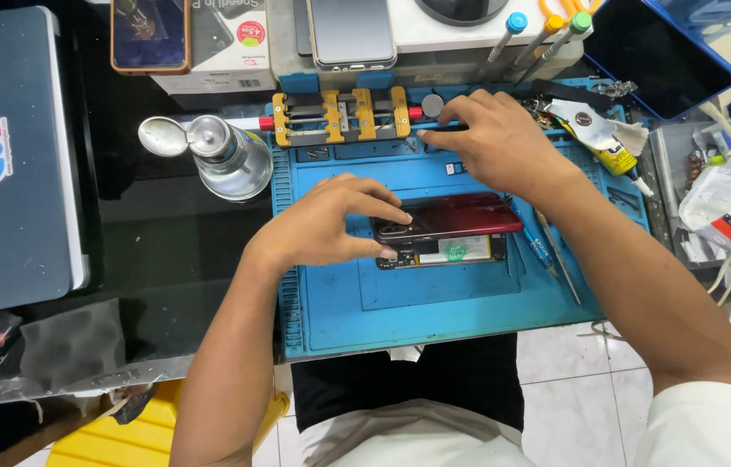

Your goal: Connecting internal ribbon cables and reassembling a mobile phone on a repair bench.

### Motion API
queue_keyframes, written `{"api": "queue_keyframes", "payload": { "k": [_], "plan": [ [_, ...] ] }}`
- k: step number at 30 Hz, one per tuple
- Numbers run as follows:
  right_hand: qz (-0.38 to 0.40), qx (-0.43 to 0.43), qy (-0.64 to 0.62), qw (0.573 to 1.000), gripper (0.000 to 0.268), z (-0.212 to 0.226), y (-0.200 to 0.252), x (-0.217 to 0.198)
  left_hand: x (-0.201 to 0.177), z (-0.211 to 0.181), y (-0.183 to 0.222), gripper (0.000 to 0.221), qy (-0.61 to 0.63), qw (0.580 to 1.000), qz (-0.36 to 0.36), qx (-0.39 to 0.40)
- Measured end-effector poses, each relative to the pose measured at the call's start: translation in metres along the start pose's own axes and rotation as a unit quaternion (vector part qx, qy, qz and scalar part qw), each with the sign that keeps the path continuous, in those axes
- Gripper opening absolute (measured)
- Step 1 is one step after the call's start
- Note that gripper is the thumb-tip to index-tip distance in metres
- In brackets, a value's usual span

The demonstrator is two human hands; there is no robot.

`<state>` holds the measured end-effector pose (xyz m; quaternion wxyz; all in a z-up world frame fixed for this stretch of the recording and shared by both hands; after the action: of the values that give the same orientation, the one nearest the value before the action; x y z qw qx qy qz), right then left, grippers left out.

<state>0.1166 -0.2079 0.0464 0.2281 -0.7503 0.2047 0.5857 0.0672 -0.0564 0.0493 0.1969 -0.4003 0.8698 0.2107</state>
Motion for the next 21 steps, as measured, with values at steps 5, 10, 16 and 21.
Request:
{"api": "queue_keyframes", "payload": {
  "k": [5, 10, 16, 21],
  "plan": [
    [0.011, -0.004, 0.016, 1.0, 0.028, -0.001, 0.01, 0.004, 0.0, 0.004, -0.002, 0.045, 0.001, 1.0, -0.009, 0.004],
    [-0.015, -0.065, 0.029, 0.997, 0.035, -0.005, 0.021, 0.01, 0.018, 0.017, -0.006, 0.046, -0.081, 0.995, 0.06, 0.027],
    [0.009, -0.063, 0.02, 0.998, 0.043, -0.007, 0.011, 0.026, 0.018, 0.018, -0.008, 0.046, -0.086, 0.994, 0.061, 0.023],
    [0.01, -0.073, 0.042, 0.996, 0.034, -0.007, 0.015, 0.017, 0.018, 0.018, -0.007, 0.046, -0.088, 0.994, 0.061, 0.023]
  ]
}}
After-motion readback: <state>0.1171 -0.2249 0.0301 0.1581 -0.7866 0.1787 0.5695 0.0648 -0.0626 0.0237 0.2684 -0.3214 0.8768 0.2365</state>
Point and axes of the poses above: each hand's wrist, its own y-axis away from the middle knuckle, its own x-axis out of the palm, z = x × y, the point moved 10 cm from there along -y, towards the middle knuckle, and after that the axes turned 15 degrees about -x, right-handed, at the moved point
